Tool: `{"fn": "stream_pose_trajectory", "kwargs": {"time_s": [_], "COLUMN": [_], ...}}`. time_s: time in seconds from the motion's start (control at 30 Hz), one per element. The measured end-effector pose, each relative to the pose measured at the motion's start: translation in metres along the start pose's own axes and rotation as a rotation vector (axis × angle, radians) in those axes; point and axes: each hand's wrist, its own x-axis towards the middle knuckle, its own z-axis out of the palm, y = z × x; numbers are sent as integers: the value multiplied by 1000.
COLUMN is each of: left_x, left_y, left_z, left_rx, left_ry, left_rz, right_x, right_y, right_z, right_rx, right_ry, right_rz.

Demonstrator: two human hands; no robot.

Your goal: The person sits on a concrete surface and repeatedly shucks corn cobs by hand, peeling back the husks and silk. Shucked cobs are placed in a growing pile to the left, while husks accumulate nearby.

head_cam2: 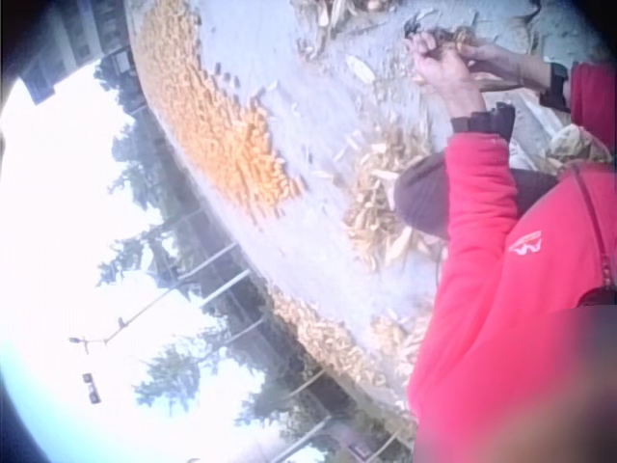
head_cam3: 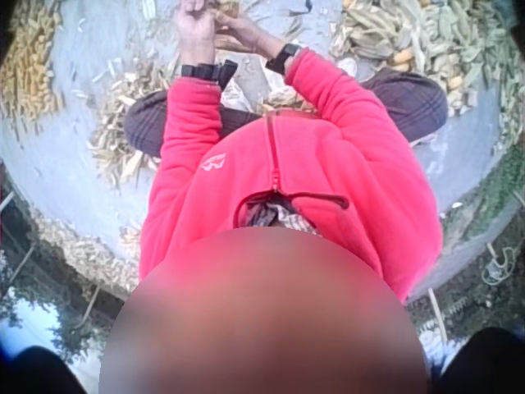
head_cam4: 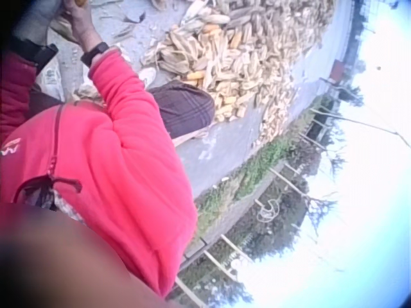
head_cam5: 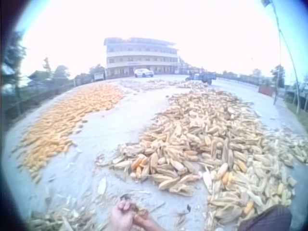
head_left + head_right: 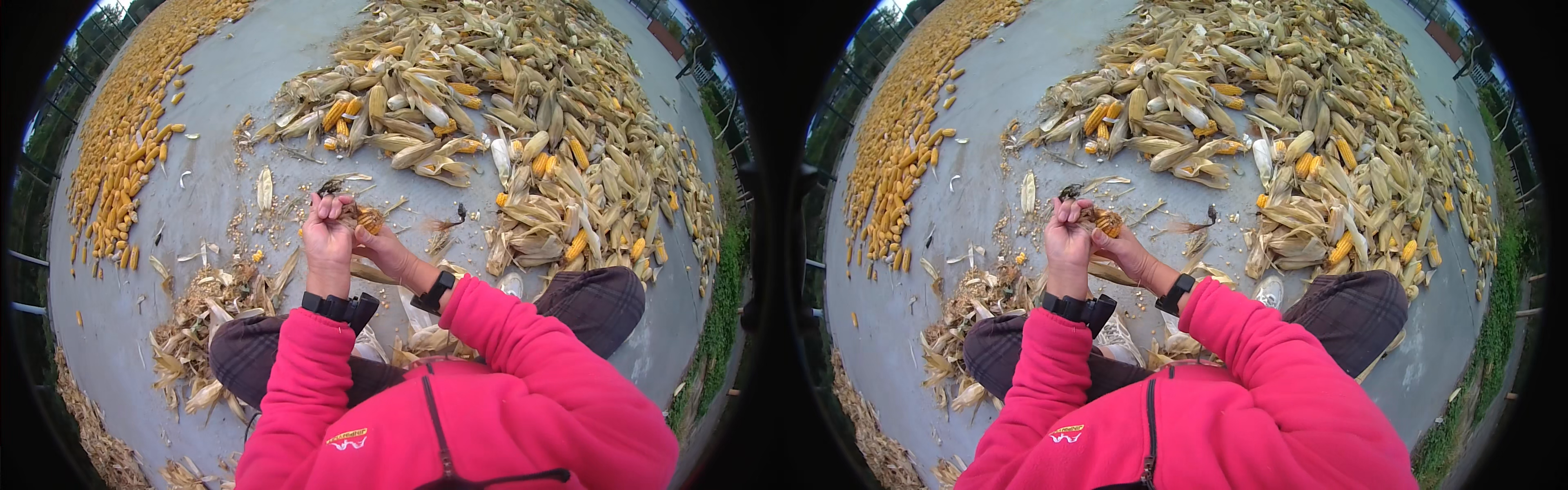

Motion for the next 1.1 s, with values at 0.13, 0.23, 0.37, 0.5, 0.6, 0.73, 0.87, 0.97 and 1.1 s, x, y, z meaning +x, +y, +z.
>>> {"fn": "stream_pose_trajectory", "kwargs": {"time_s": [0.13,0.23,0.37,0.5,0.6,0.73,0.87,0.97,1.1], "left_x": [-6,-12,-21,-25,-28,-38,-59,-85,-100], "left_y": [16,49,44,-16,-43,-62,-67,-67,-63], "left_z": [7,16,5,-32,-43,-48,-58,-73,-95], "left_rx": [-24,-27,1379,2431,1320,1480,1826,2197,2074], "left_ry": [-23,83,89,-302,-346,-180,-197,-972,-871], "left_rz": [-1,21,-341,310,-364,-415,-169,-184,-150], "right_x": [14,26,15,6,3,-11,-19,-28,-82], "right_y": [-20,-64,-93,-72,-66,-62,-40,-27,-8], "right_z": [-17,-57,-112,-105,-71,-49,-82,-143,-210], "right_rx": [-214,206,196,145,104,-9,-302,-385,-110], "right_ry": [128,638,643,445,452,463,404,254,473], "right_rz": [-207,-129,-241,-198,-168,-195,11,538,695]}}
